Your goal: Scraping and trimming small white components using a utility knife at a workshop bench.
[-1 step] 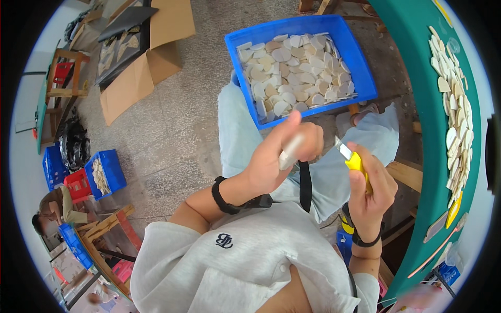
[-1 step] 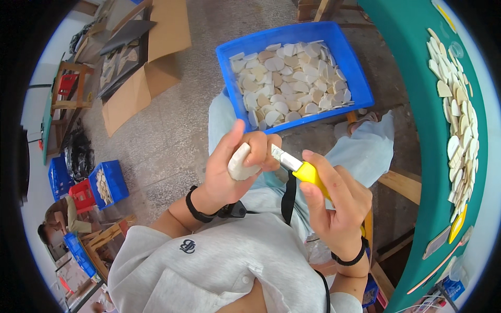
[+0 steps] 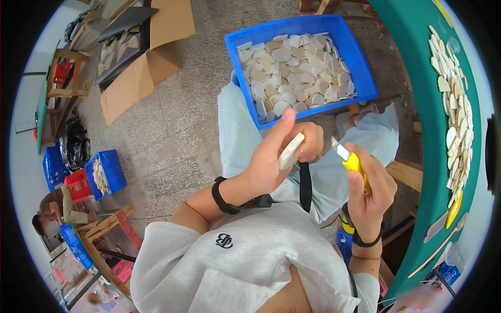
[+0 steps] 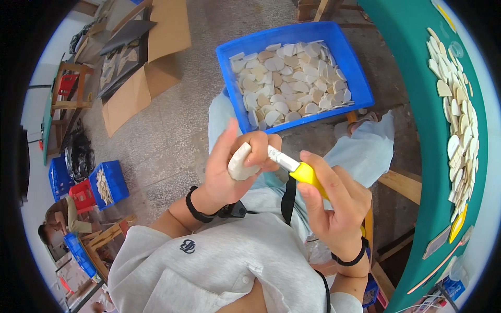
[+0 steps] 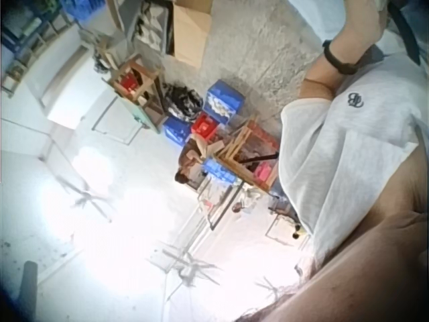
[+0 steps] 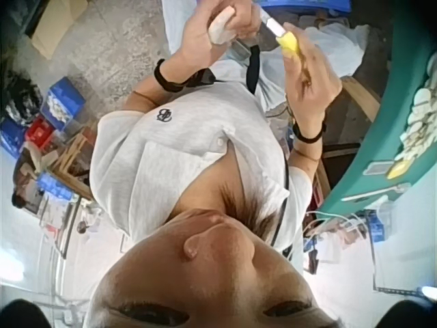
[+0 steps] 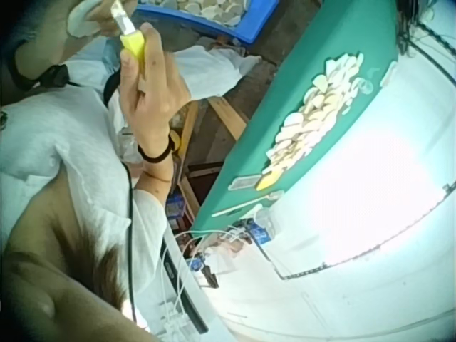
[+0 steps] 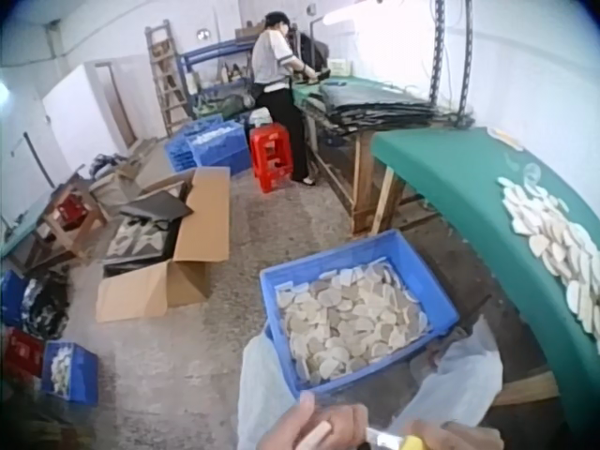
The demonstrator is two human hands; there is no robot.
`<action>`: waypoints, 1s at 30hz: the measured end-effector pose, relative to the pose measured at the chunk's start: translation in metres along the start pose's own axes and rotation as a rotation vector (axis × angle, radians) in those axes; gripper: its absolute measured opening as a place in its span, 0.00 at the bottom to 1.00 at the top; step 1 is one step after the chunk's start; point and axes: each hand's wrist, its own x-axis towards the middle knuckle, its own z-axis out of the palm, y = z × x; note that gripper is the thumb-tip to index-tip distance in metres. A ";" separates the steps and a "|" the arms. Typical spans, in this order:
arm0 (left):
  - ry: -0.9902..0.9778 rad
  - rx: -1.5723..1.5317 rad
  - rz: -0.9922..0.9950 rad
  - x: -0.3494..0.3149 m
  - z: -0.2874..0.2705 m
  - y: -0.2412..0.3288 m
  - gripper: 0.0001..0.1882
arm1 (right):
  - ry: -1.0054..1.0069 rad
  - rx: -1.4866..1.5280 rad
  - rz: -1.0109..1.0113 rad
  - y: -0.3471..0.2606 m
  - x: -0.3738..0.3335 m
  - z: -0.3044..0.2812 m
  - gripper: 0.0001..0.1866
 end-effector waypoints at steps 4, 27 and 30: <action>0.081 0.419 0.057 -0.006 0.005 -0.001 0.22 | -0.120 -0.040 -0.013 -0.007 0.002 -0.003 0.16; 0.044 0.979 0.309 -0.008 0.005 -0.001 0.18 | -0.175 -0.341 -0.158 -0.013 0.002 -0.012 0.19; 0.038 0.887 0.267 -0.008 0.004 -0.003 0.18 | -0.160 -0.321 -0.130 -0.011 0.002 -0.010 0.19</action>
